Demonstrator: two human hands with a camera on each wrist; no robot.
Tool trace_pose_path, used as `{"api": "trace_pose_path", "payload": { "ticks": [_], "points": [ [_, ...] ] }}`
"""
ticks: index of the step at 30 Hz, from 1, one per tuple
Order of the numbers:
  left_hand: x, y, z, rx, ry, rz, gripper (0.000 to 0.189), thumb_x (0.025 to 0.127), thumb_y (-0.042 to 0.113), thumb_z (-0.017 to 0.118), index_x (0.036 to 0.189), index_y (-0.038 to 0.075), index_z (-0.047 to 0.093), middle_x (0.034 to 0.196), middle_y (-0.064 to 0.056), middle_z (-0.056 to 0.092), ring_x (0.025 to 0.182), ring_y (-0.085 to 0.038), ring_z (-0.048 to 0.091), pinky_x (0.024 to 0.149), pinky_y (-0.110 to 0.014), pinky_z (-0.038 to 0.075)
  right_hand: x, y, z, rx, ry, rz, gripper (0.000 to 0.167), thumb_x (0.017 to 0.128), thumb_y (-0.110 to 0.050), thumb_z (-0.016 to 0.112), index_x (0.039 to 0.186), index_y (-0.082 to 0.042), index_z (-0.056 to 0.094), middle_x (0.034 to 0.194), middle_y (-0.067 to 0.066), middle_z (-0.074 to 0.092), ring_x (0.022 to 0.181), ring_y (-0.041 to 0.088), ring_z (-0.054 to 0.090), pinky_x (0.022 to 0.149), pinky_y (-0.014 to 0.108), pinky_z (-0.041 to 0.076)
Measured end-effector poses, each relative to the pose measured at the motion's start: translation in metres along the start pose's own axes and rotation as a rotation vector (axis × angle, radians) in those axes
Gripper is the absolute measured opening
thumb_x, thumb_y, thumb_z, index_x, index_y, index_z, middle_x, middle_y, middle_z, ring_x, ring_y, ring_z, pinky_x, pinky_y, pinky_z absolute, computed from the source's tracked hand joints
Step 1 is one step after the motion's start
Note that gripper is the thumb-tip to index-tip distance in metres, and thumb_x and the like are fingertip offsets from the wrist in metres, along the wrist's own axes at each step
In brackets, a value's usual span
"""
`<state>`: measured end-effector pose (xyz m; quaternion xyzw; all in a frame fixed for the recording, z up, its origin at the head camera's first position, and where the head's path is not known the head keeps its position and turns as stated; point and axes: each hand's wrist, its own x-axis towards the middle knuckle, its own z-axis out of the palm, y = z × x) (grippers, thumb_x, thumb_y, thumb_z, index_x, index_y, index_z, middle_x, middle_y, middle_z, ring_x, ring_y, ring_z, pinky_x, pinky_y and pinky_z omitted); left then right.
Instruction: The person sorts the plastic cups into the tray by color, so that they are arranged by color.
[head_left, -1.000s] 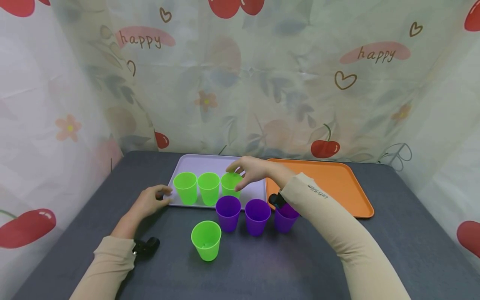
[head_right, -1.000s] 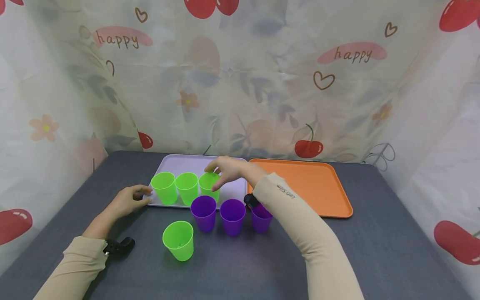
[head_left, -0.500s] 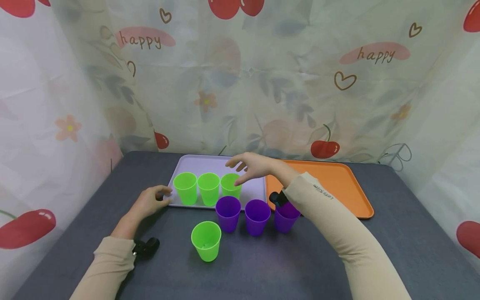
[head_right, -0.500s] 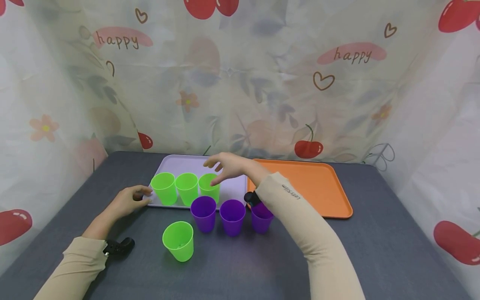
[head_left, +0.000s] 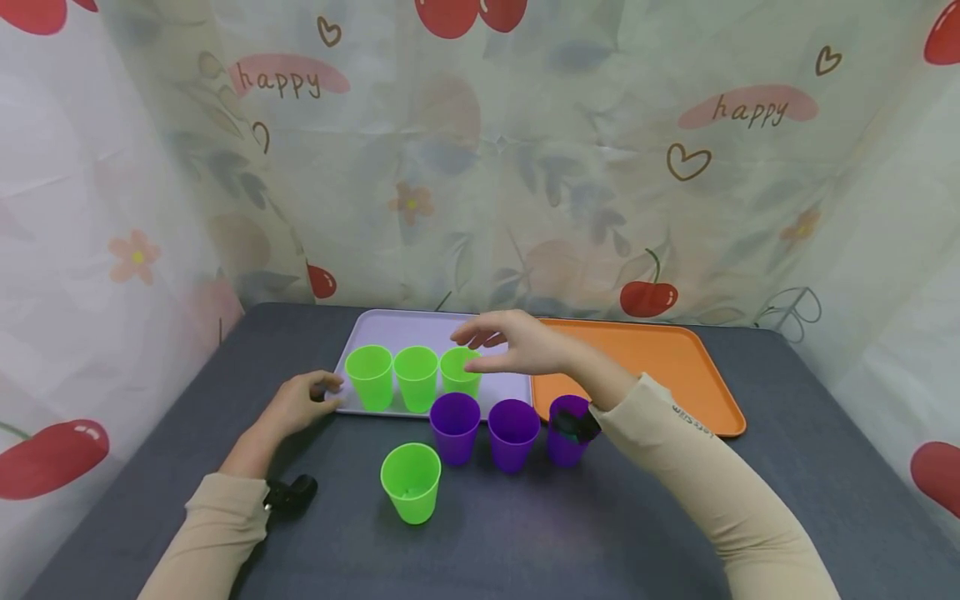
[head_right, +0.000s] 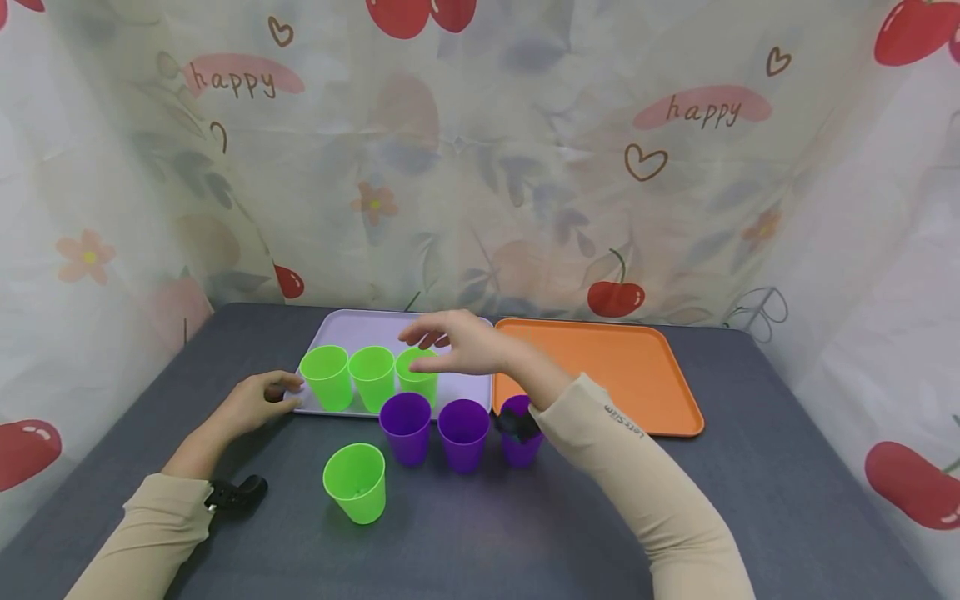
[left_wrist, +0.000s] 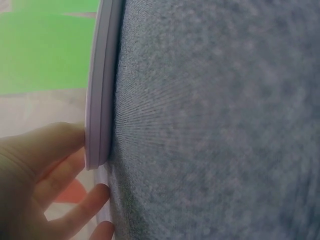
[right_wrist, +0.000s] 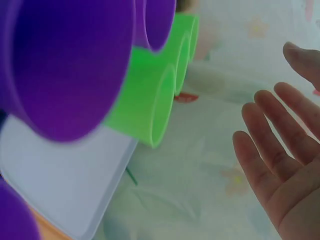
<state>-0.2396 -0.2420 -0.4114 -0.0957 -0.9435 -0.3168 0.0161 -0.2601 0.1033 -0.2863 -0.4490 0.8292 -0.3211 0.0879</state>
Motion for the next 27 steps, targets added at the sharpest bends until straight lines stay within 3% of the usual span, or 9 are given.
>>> {"api": "trace_pose_path", "payload": {
  "ticks": [7, 14, 22, 27],
  "points": [
    [0.0, 0.0, -0.001, 0.004, 0.002, -0.002, 0.03, 0.085, 0.013, 0.065, 0.111, -0.003, 0.062, 0.106, -0.022, 0.065, 0.1, -0.041, 0.059, 0.085, -0.051, 0.047, -0.015, -0.013, 0.021, -0.031, 0.023, -0.123, 0.037, 0.084, -0.015, 0.068, 0.118, -0.003, 0.061, 0.113, 0.011, 0.066, 0.107, 0.023, 0.063, 0.094, 0.031, 0.049],
    [0.001, 0.001, 0.0, 0.011, -0.008, -0.018, 0.031, 0.085, 0.013, 0.065, 0.111, -0.003, 0.061, 0.106, -0.022, 0.065, 0.101, -0.041, 0.059, 0.087, -0.052, 0.047, -0.022, -0.018, 0.043, -0.027, 0.055, -0.222, 0.034, 0.083, -0.014, 0.069, 0.114, -0.001, 0.062, 0.109, 0.012, 0.068, 0.104, 0.022, 0.064, 0.092, 0.031, 0.05],
    [0.001, 0.001, 0.0, 0.01, -0.011, -0.02, 0.03, 0.086, 0.013, 0.065, 0.111, -0.003, 0.062, 0.106, -0.022, 0.064, 0.101, -0.041, 0.059, 0.087, -0.051, 0.047, -0.027, -0.018, 0.064, -0.071, 0.123, -0.285, 0.037, 0.079, -0.017, 0.073, 0.111, -0.001, 0.063, 0.107, 0.009, 0.068, 0.103, 0.016, 0.062, 0.092, 0.024, 0.048],
    [0.001, 0.001, 0.0, 0.007, -0.01, -0.011, 0.031, 0.085, 0.013, 0.065, 0.111, -0.004, 0.061, 0.106, -0.023, 0.064, 0.102, -0.042, 0.059, 0.088, -0.052, 0.047, -0.028, -0.021, 0.073, -0.086, 0.101, -0.275, 0.043, 0.078, -0.022, 0.075, 0.116, -0.005, 0.061, 0.111, 0.007, 0.066, 0.108, 0.015, 0.06, 0.095, 0.026, 0.046]
  ]
}}
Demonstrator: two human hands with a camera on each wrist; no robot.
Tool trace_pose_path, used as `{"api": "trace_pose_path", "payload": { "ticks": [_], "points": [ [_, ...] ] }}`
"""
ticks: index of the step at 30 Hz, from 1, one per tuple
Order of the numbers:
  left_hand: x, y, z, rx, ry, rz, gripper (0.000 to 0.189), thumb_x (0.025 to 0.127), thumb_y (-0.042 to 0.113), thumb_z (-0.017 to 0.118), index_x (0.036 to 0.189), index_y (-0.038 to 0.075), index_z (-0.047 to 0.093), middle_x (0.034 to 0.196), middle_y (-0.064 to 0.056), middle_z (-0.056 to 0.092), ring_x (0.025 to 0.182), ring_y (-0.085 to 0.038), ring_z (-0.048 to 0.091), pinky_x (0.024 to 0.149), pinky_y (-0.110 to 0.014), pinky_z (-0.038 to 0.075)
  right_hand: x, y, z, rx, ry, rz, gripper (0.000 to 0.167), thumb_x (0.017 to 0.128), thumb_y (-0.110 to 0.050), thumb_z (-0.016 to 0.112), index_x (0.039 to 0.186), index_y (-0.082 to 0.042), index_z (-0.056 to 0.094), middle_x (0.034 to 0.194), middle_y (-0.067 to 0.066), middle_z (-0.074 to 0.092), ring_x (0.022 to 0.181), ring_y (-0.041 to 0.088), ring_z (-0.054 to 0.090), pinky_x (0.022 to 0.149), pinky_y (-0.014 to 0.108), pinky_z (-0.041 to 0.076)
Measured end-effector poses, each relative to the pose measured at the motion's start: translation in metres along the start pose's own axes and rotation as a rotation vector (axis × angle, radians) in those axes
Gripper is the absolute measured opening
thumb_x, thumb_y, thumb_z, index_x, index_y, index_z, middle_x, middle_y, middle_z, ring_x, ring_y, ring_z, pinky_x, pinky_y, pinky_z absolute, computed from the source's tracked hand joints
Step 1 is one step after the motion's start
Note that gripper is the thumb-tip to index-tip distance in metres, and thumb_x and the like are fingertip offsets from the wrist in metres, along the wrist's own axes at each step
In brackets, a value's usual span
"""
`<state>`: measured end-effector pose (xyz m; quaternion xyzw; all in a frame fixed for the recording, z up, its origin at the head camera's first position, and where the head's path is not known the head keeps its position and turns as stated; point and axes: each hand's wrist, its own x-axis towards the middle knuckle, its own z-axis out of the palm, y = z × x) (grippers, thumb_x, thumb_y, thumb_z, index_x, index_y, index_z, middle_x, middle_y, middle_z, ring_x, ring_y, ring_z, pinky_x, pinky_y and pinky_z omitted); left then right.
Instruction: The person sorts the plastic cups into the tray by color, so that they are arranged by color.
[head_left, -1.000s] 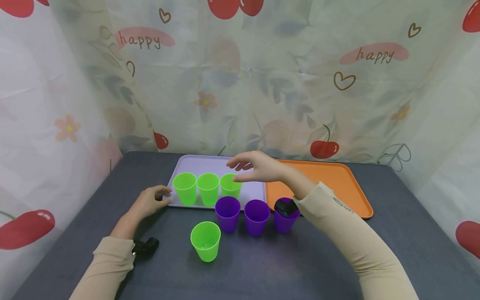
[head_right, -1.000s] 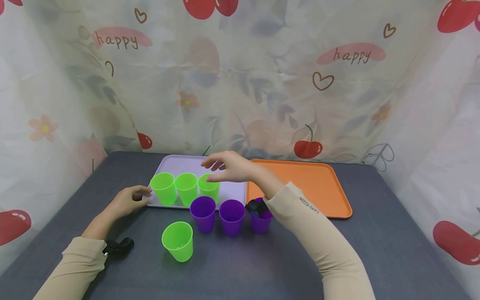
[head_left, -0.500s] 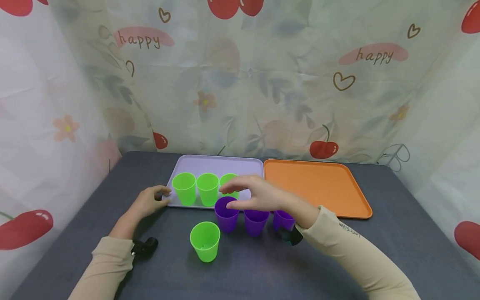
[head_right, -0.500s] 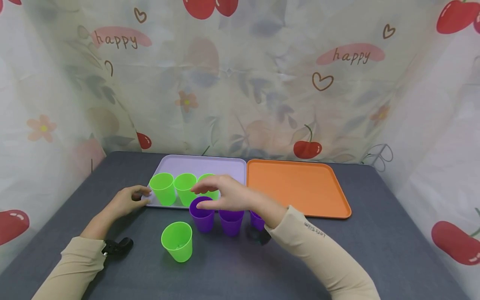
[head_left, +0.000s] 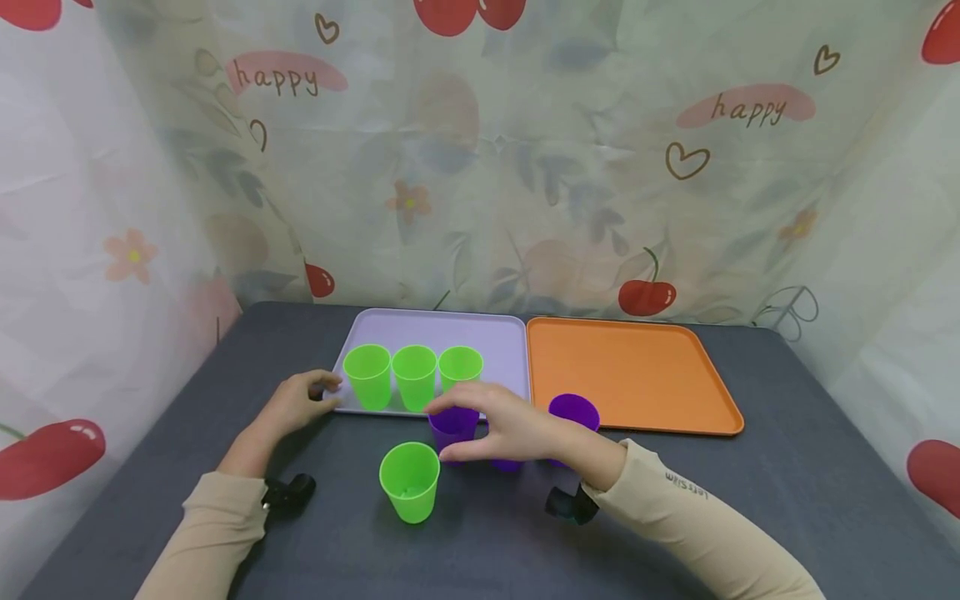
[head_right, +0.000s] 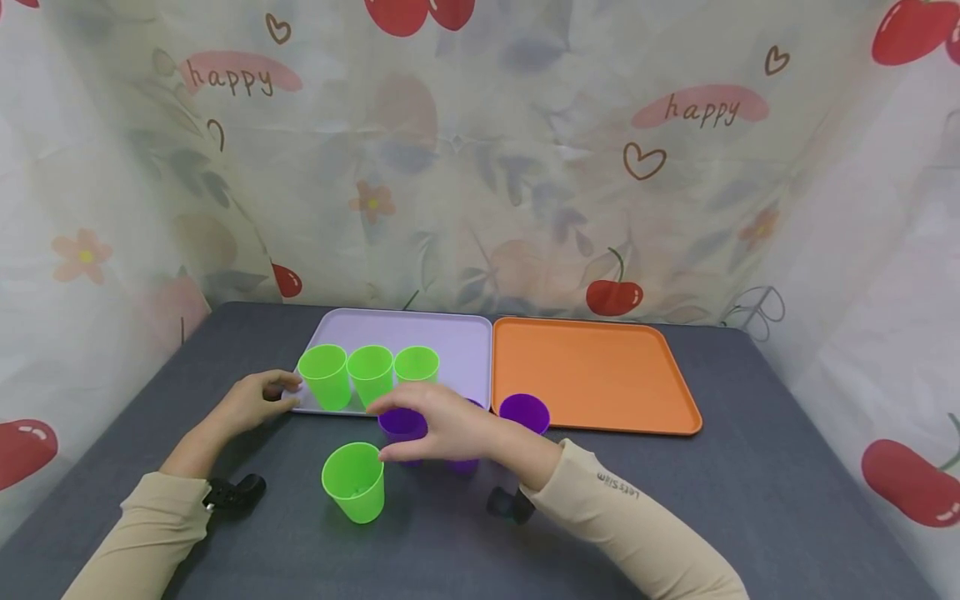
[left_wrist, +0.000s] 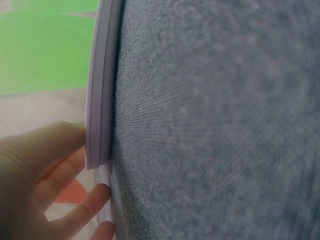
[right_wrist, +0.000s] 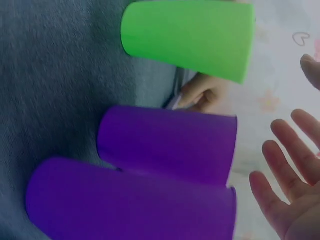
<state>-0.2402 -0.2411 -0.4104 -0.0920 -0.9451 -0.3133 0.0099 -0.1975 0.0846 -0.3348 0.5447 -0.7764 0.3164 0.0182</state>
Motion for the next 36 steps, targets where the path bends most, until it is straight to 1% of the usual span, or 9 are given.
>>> {"api": "trace_pose_path", "payload": {
  "ticks": [5, 8, 13, 17, 23, 28, 31, 36],
  "points": [
    [0.0, -0.001, 0.0, -0.001, 0.003, 0.007, 0.031, 0.086, 0.013, 0.065, 0.111, -0.004, 0.061, 0.106, -0.023, 0.064, 0.102, -0.042, 0.059, 0.088, -0.052, 0.047, -0.001, -0.004, 0.009, -0.029, -0.06, 0.066, 0.052, 0.077, -0.028, 0.075, 0.122, -0.009, 0.058, 0.12, 0.003, 0.063, 0.116, 0.016, 0.055, 0.1, 0.029, 0.042],
    [0.0, -0.001, -0.001, -0.001, 0.006, 0.009, 0.03, 0.085, 0.013, 0.065, 0.111, -0.004, 0.061, 0.106, -0.023, 0.065, 0.102, -0.042, 0.059, 0.088, -0.052, 0.047, -0.001, -0.006, 0.014, -0.036, -0.086, 0.084, 0.055, 0.077, -0.029, 0.076, 0.124, -0.009, 0.057, 0.122, 0.002, 0.062, 0.118, 0.017, 0.053, 0.101, 0.029, 0.041],
    [0.0, 0.0, -0.001, -0.001, 0.006, 0.01, 0.03, 0.085, 0.012, 0.064, 0.111, -0.004, 0.061, 0.106, -0.023, 0.064, 0.102, -0.042, 0.059, 0.088, -0.052, 0.046, 0.0, -0.007, 0.022, -0.061, -0.11, 0.072, 0.058, 0.077, -0.03, 0.075, 0.126, -0.006, 0.055, 0.124, 0.004, 0.061, 0.118, 0.018, 0.051, 0.102, 0.029, 0.04],
    [0.0, 0.0, 0.0, -0.001, 0.006, 0.011, 0.03, 0.085, 0.012, 0.064, 0.111, -0.004, 0.061, 0.106, -0.023, 0.064, 0.101, -0.042, 0.059, 0.088, -0.052, 0.047, 0.001, -0.008, 0.027, -0.07, -0.129, 0.071, 0.06, 0.078, -0.032, 0.075, 0.128, -0.007, 0.053, 0.127, 0.004, 0.06, 0.12, 0.018, 0.05, 0.105, 0.03, 0.039],
    [-0.001, 0.001, -0.001, -0.002, 0.003, 0.014, 0.031, 0.086, 0.013, 0.064, 0.112, -0.004, 0.061, 0.106, -0.023, 0.064, 0.101, -0.041, 0.059, 0.087, -0.052, 0.046, 0.004, -0.01, 0.032, -0.122, -0.156, 0.067, 0.063, 0.078, -0.037, 0.074, 0.129, -0.008, 0.052, 0.127, 0.004, 0.059, 0.122, 0.017, 0.049, 0.107, 0.031, 0.036],
    [-0.002, 0.003, -0.001, -0.005, 0.001, 0.008, 0.032, 0.086, 0.013, 0.064, 0.112, -0.004, 0.061, 0.107, -0.023, 0.064, 0.102, -0.041, 0.059, 0.087, -0.052, 0.046, 0.005, -0.011, 0.035, -0.115, -0.157, 0.07, 0.063, 0.076, -0.037, 0.075, 0.128, -0.008, 0.054, 0.125, 0.002, 0.06, 0.121, 0.015, 0.051, 0.108, 0.033, 0.035],
    [-0.002, 0.003, -0.001, -0.007, 0.002, 0.006, 0.032, 0.086, 0.012, 0.064, 0.113, -0.004, 0.061, 0.107, -0.024, 0.064, 0.102, -0.041, 0.059, 0.087, -0.052, 0.046, 0.005, -0.011, 0.037, -0.132, -0.155, 0.068, 0.063, 0.076, -0.038, 0.075, 0.127, -0.008, 0.054, 0.125, 0.001, 0.061, 0.121, 0.015, 0.051, 0.108, 0.034, 0.035],
    [-0.002, 0.002, -0.001, -0.003, -0.001, 0.0, 0.032, 0.086, 0.013, 0.064, 0.113, -0.004, 0.061, 0.108, -0.023, 0.064, 0.102, -0.042, 0.059, 0.087, -0.052, 0.046, 0.004, -0.01, 0.04, -0.127, -0.135, 0.056, 0.061, 0.075, -0.037, 0.076, 0.126, -0.008, 0.056, 0.123, 0.002, 0.061, 0.12, 0.015, 0.052, 0.108, 0.035, 0.034]
  ]
}}
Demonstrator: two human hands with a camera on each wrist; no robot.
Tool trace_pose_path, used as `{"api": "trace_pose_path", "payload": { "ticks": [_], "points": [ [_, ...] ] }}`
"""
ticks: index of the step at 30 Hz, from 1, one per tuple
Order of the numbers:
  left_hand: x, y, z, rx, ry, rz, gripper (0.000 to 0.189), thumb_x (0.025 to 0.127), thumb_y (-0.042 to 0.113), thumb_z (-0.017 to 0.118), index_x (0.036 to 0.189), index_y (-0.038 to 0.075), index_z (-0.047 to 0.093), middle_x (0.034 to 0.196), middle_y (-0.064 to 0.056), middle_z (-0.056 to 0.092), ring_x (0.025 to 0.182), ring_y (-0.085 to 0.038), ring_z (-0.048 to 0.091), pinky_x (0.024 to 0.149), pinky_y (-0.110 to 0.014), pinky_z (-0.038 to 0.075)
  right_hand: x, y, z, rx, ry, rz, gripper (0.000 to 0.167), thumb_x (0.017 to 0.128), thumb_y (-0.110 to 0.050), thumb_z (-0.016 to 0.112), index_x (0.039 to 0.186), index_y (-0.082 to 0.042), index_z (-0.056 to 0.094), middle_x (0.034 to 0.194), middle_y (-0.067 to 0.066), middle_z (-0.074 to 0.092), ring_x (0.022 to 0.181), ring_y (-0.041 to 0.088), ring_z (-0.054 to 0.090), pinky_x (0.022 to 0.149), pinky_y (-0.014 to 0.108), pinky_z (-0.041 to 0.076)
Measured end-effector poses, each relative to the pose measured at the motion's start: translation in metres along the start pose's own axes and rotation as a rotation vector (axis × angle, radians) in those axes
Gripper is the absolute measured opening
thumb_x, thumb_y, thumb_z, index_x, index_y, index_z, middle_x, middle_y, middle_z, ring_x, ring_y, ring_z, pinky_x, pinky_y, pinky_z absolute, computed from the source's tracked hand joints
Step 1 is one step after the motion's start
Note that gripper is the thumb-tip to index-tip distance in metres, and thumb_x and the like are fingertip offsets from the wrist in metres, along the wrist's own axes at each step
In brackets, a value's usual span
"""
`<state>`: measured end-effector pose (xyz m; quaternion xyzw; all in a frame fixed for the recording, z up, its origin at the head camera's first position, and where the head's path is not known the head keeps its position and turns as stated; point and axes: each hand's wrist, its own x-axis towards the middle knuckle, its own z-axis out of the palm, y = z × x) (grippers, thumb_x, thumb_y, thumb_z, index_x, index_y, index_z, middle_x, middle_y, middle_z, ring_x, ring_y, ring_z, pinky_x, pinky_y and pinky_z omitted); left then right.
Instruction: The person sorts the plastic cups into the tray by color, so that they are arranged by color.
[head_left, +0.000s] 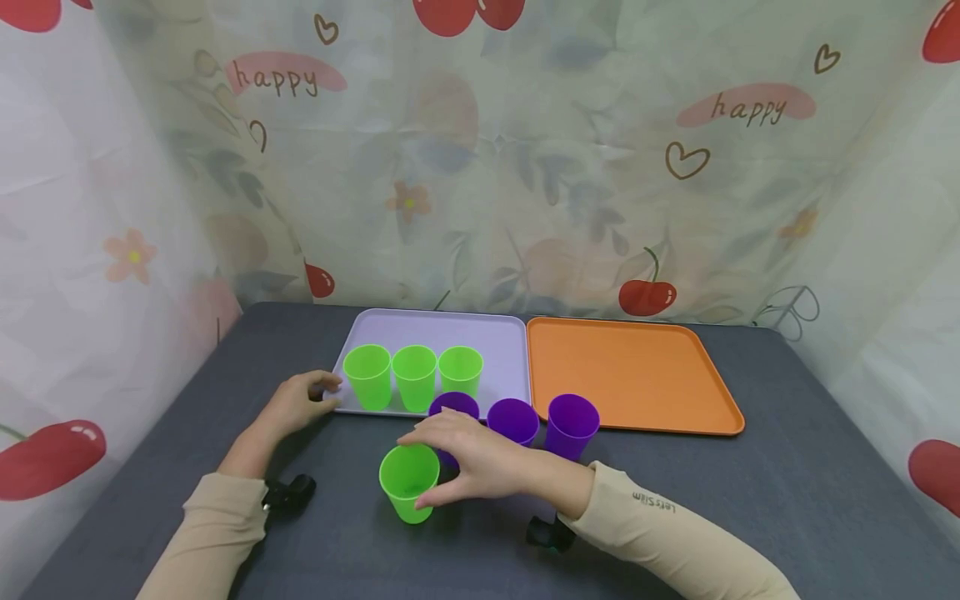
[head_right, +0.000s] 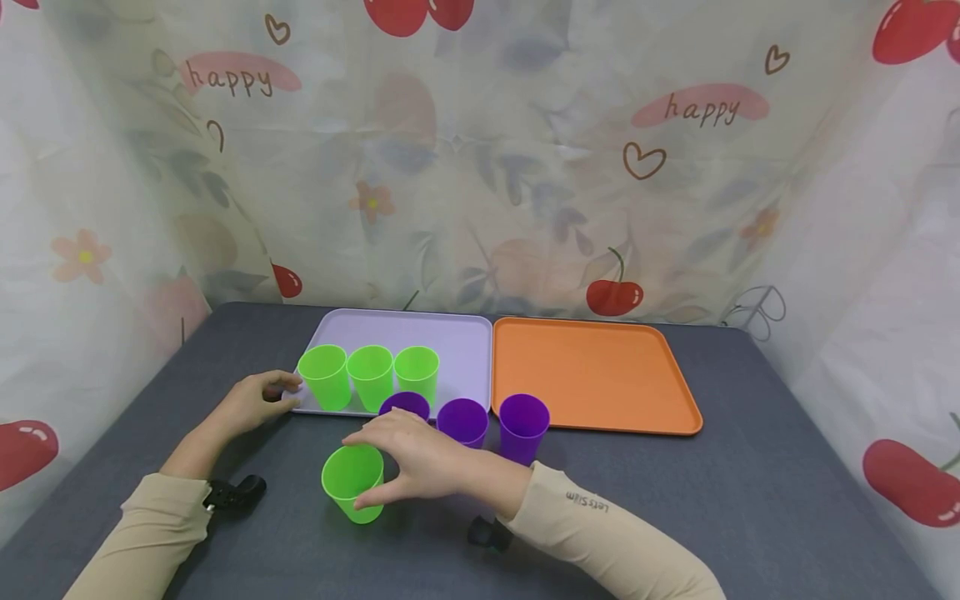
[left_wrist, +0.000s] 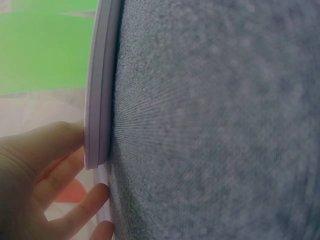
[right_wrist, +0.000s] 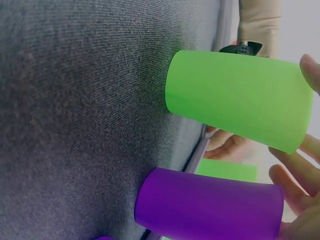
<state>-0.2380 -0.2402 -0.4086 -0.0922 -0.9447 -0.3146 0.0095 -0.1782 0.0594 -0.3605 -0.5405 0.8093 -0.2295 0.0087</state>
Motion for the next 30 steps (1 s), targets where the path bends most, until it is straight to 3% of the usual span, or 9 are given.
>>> {"api": "trace_pose_path", "payload": {
  "ticks": [7, 10, 13, 19, 26, 30],
  "points": [
    [0.0, 0.0, 0.0, -0.004, -0.011, -0.019, 0.033, 0.087, 0.015, 0.064, 0.114, -0.003, 0.06, 0.109, -0.023, 0.063, 0.103, -0.041, 0.058, 0.088, -0.052, 0.046, 0.0, 0.0, 0.001, -0.026, 0.017, -0.006, 0.062, 0.074, -0.037, 0.077, 0.125, -0.008, 0.057, 0.122, 0.001, 0.062, 0.12, 0.014, 0.052, 0.113, 0.048, 0.027],
    [-0.001, 0.0, 0.0, -0.006, -0.011, -0.022, 0.033, 0.086, 0.015, 0.064, 0.114, -0.003, 0.06, 0.109, -0.023, 0.063, 0.104, -0.041, 0.058, 0.088, -0.052, 0.046, 0.0, -0.001, -0.002, 0.012, 0.016, 0.004, 0.062, 0.074, -0.035, 0.077, 0.125, -0.007, 0.056, 0.122, 0.001, 0.063, 0.12, 0.014, 0.053, 0.114, 0.049, 0.025],
    [-0.001, 0.0, 0.0, -0.007, -0.012, -0.021, 0.033, 0.086, 0.015, 0.064, 0.114, -0.003, 0.06, 0.109, -0.023, 0.063, 0.104, -0.041, 0.057, 0.088, -0.052, 0.046, -0.001, -0.002, -0.006, 0.056, 0.03, 0.007, 0.061, 0.074, -0.032, 0.078, 0.125, -0.006, 0.056, 0.122, 0.002, 0.063, 0.119, 0.015, 0.054, 0.114, 0.048, 0.025],
    [0.0, -0.001, 0.0, -0.007, -0.01, -0.02, 0.033, 0.087, 0.015, 0.064, 0.114, -0.003, 0.06, 0.109, -0.023, 0.063, 0.105, -0.042, 0.057, 0.089, -0.053, 0.046, -0.002, -0.004, -0.016, 0.043, 0.095, -0.011, 0.06, 0.073, -0.03, 0.079, 0.123, -0.005, 0.057, 0.12, 0.002, 0.064, 0.116, 0.014, 0.056, 0.114, 0.042, 0.028],
    [0.0, -0.001, 0.0, -0.009, -0.005, -0.013, 0.032, 0.086, 0.014, 0.064, 0.113, -0.003, 0.061, 0.108, -0.023, 0.064, 0.103, -0.041, 0.058, 0.088, -0.052, 0.046, -0.006, -0.005, -0.031, 0.093, 0.141, 0.024, 0.059, 0.072, -0.027, 0.079, 0.123, -0.005, 0.057, 0.121, 0.004, 0.063, 0.117, 0.016, 0.056, 0.1, 0.028, 0.044],
    [0.001, -0.002, 0.0, -0.008, -0.01, -0.016, 0.032, 0.087, 0.014, 0.063, 0.114, -0.003, 0.06, 0.109, -0.023, 0.063, 0.104, -0.041, 0.057, 0.089, -0.053, 0.046, -0.008, -0.006, -0.039, 0.099, 0.16, 0.034, 0.06, 0.072, -0.027, 0.08, 0.123, -0.005, 0.057, 0.122, 0.005, 0.063, 0.116, 0.016, 0.057, 0.099, 0.028, 0.045]
  ]
}}
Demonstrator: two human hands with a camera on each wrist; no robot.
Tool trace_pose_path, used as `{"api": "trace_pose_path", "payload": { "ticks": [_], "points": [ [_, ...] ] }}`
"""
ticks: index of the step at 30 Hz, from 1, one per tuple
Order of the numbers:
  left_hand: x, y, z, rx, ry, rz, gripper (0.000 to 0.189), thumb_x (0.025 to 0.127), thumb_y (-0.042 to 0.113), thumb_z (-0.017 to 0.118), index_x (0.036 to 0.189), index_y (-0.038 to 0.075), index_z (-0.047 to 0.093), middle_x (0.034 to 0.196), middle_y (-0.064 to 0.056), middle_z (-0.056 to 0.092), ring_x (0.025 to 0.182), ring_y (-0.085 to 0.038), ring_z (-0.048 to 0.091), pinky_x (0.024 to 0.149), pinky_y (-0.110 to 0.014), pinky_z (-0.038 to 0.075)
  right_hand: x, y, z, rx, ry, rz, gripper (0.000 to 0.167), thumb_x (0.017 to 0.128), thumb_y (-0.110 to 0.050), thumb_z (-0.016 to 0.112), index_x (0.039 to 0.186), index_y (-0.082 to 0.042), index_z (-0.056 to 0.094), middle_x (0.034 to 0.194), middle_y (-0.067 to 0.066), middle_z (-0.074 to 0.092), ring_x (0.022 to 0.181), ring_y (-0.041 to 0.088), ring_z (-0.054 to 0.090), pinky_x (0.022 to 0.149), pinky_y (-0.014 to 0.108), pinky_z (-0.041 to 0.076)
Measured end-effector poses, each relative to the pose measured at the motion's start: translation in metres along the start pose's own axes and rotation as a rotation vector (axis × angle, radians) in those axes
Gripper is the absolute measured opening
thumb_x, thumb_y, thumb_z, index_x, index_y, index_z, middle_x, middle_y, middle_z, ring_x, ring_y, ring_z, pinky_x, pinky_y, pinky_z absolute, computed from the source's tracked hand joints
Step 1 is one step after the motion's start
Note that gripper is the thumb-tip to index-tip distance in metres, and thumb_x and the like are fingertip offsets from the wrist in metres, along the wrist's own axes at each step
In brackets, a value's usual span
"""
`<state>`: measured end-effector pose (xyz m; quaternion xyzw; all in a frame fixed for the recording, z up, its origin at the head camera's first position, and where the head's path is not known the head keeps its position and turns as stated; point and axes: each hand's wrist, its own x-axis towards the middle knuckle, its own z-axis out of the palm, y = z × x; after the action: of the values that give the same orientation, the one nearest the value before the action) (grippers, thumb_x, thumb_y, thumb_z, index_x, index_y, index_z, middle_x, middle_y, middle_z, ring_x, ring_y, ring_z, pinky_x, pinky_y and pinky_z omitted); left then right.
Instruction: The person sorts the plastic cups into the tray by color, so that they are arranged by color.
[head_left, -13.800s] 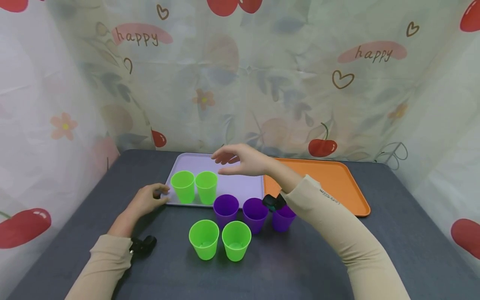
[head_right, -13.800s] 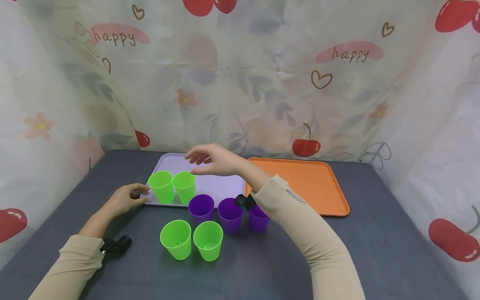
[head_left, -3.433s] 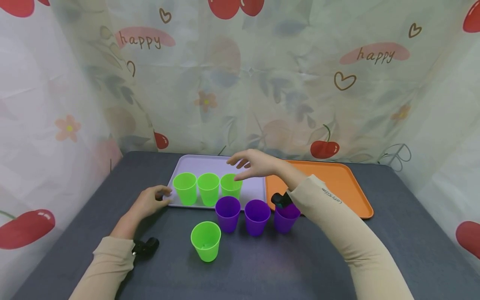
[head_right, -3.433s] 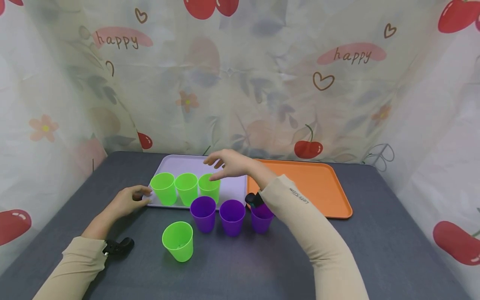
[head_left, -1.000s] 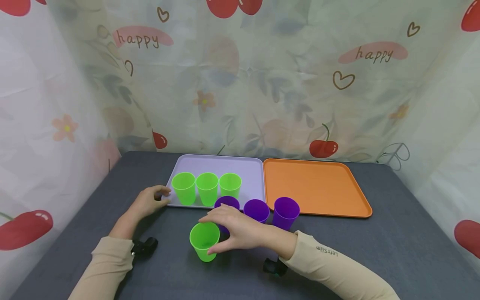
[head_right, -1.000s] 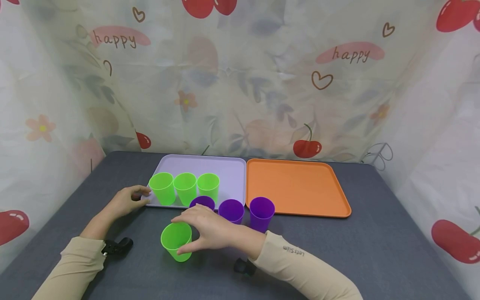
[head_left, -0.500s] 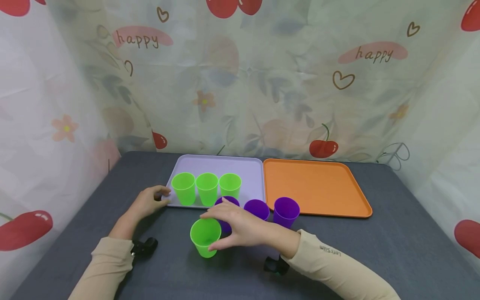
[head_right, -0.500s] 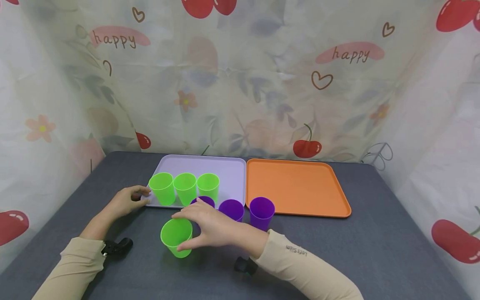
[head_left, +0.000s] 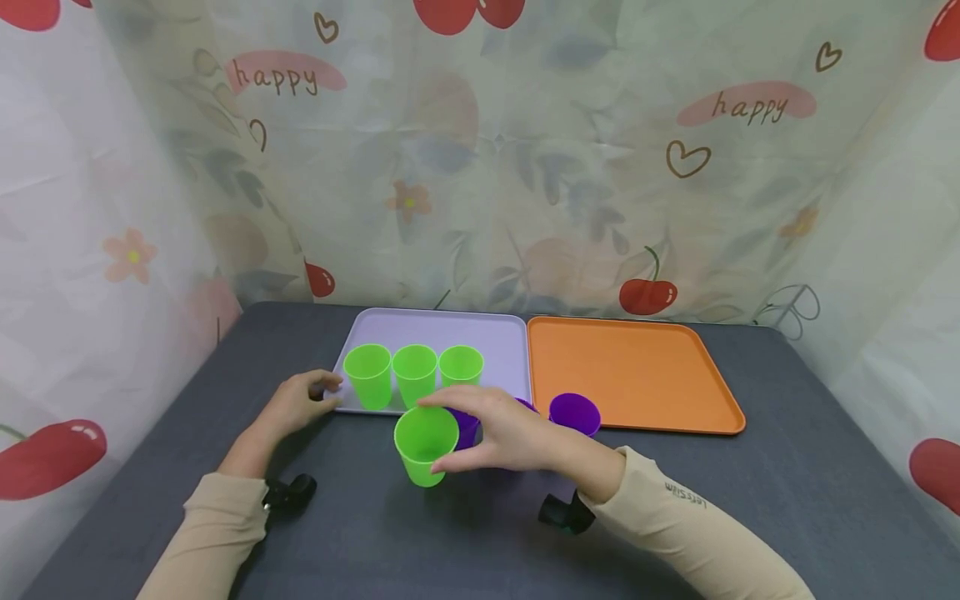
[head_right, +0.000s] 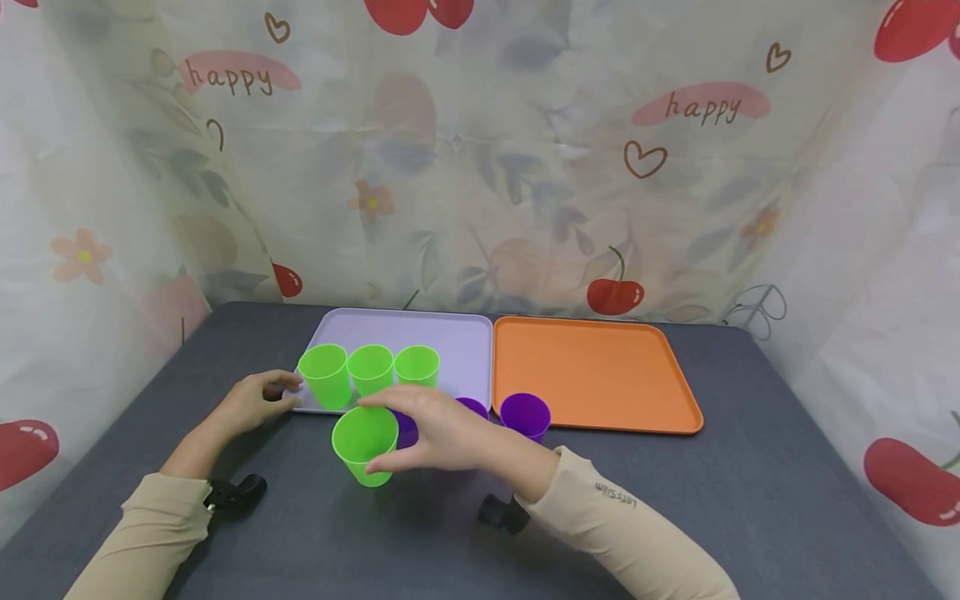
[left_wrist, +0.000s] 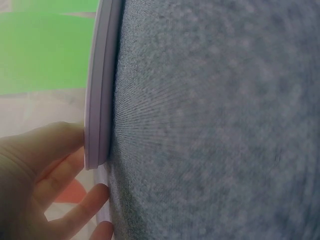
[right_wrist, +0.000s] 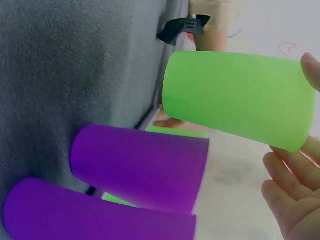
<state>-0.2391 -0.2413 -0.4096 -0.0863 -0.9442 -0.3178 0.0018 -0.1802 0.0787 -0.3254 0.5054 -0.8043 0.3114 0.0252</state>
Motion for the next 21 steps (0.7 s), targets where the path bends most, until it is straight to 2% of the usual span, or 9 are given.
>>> {"api": "trace_pose_path", "payload": {
  "ticks": [8, 15, 21],
  "points": [
    [0.001, 0.0, 0.0, 0.001, -0.008, -0.01, 0.033, 0.087, 0.013, 0.063, 0.115, -0.003, 0.059, 0.111, -0.023, 0.063, 0.106, -0.042, 0.056, 0.091, -0.053, 0.045, -0.003, 0.002, -0.014, 0.007, 0.066, -0.015, 0.059, 0.07, -0.024, 0.081, 0.121, -0.004, 0.059, 0.116, 0.004, 0.066, 0.109, 0.014, 0.061, 0.095, 0.028, 0.048],
    [0.001, 0.0, 0.0, 0.003, -0.024, -0.037, 0.034, 0.087, 0.015, 0.063, 0.117, -0.002, 0.059, 0.113, -0.023, 0.062, 0.109, -0.042, 0.055, 0.092, -0.054, 0.044, -0.006, -0.001, -0.027, 0.028, 0.073, 0.022, 0.061, 0.071, -0.023, 0.081, 0.124, -0.003, 0.058, 0.123, 0.006, 0.063, 0.119, 0.017, 0.057, 0.102, 0.03, 0.044],
    [0.001, 0.0, 0.0, 0.009, -0.015, -0.028, 0.034, 0.087, 0.015, 0.063, 0.116, -0.002, 0.059, 0.112, -0.023, 0.063, 0.108, -0.042, 0.056, 0.091, -0.054, 0.044, -0.008, -0.005, -0.037, 0.034, 0.097, 0.033, 0.061, 0.07, -0.022, 0.081, 0.123, -0.003, 0.058, 0.123, 0.007, 0.063, 0.121, 0.02, 0.056, 0.103, 0.034, 0.043]
  ]
}}
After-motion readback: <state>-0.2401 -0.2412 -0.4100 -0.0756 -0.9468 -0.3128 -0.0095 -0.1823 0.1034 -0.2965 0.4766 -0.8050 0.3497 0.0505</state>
